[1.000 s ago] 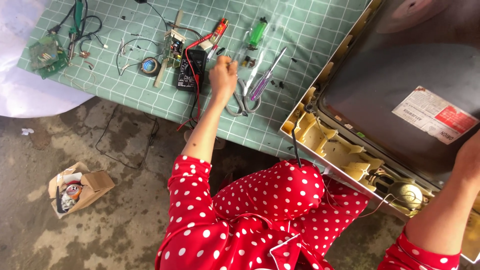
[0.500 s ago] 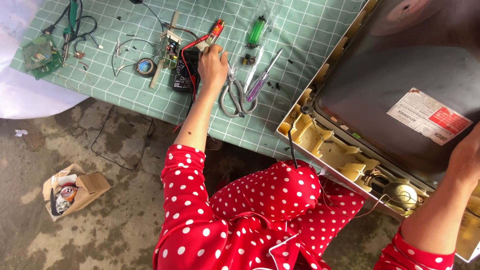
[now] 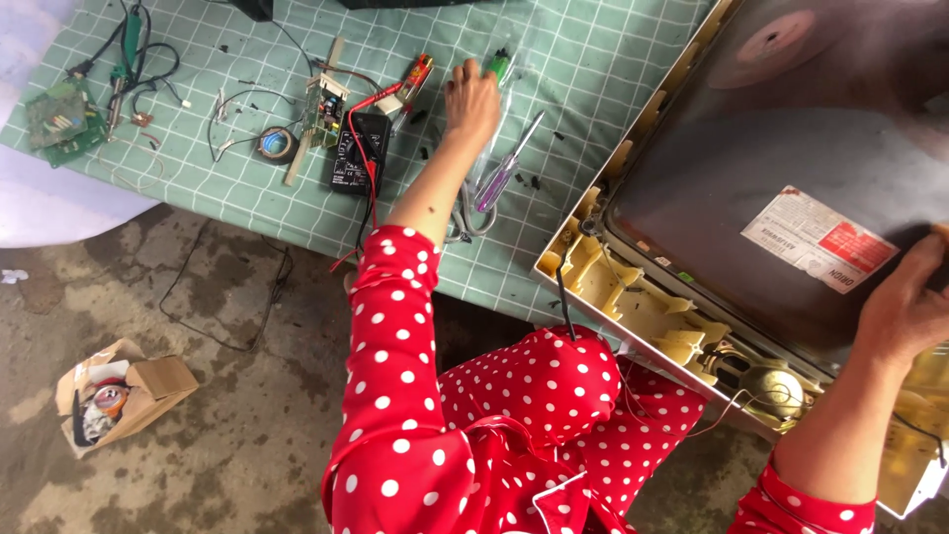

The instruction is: The person works on the back of a disassembled CRT television, manipulating wires and components near the neck of the tube. They use a screwdriver to adjust parts inside the chassis and handle various electronic components and tools on the table.

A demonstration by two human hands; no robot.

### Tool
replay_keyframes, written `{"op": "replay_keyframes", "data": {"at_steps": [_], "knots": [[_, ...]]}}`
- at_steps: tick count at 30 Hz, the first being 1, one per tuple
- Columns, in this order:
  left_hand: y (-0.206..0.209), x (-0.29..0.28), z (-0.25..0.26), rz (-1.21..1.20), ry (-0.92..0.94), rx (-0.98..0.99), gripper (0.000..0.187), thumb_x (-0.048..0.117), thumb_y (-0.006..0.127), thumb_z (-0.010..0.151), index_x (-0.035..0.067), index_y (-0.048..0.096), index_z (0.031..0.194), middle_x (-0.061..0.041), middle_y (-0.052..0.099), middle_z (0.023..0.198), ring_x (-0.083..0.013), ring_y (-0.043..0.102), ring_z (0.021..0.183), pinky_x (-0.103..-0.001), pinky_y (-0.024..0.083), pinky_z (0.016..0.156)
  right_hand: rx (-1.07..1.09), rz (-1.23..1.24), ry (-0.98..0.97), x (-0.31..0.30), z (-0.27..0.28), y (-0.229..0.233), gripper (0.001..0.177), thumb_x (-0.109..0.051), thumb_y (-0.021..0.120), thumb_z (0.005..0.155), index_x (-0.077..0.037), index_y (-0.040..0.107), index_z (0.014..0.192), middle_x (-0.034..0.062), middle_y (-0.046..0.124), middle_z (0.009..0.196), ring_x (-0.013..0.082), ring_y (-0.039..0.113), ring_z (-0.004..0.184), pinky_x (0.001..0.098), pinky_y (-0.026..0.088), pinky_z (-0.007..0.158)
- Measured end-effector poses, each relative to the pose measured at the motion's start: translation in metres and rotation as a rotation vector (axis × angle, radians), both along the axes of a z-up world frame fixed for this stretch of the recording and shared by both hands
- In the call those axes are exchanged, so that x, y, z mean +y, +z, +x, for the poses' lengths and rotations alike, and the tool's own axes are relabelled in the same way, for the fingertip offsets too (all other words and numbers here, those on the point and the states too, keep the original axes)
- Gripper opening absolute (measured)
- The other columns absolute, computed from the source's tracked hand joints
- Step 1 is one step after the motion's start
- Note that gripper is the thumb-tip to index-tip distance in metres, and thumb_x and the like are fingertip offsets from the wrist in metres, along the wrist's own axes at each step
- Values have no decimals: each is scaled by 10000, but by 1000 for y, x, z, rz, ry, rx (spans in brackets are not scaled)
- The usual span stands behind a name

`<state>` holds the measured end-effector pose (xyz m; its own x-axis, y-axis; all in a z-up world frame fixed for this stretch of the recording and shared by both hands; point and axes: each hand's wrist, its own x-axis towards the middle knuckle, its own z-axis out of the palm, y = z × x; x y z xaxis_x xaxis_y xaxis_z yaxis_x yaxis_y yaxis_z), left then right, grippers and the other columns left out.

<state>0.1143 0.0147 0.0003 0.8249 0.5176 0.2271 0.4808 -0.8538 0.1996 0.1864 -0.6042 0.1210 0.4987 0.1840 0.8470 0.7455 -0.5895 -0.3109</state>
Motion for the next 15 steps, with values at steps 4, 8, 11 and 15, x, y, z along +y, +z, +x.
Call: {"op": "replay_keyframes", "data": {"at_steps": [4, 8, 11, 15], "knots": [[-5, 2, 19, 8, 109, 113, 209, 157, 632, 962, 112, 686, 1159, -170, 540, 1341, -363, 498, 1219, -498, 511, 987, 23, -22, 121, 17, -19, 30, 164, 222, 536, 1164, 246, 695, 1194, 346, 718, 1150, 425, 675, 1066, 503, 527, 985], [-6, 4, 24, -54, 196, 96, 140, 184, 653, 960, 132, 698, 1083, -154, 523, 1303, -363, 475, 1227, -476, 507, 990, 61, -14, 137, 20, -21, 33, 169, 207, 520, 1190, 243, 684, 1210, 333, 697, 1156, 411, 657, 1074, 491, 518, 993], [-3, 3, 25, -134, 196, 107, 81, 144, 665, 929, 125, 679, 1007, -160, 505, 1366, -362, 467, 1276, -499, 486, 1044, 75, -21, 120, 19, -21, 33, 165, 191, 528, 1201, 226, 688, 1211, 315, 699, 1150, 394, 657, 1065, 480, 519, 996], [0, 3, 24, -90, 112, 221, 150, 140, 643, 945, 72, 693, 1069, -182, 525, 1317, -371, 457, 1250, -493, 522, 972, 95, -27, 108, 18, -22, 32, 161, 164, 533, 1228, 195, 691, 1223, 283, 698, 1153, 372, 661, 1062, 474, 527, 971]]}}
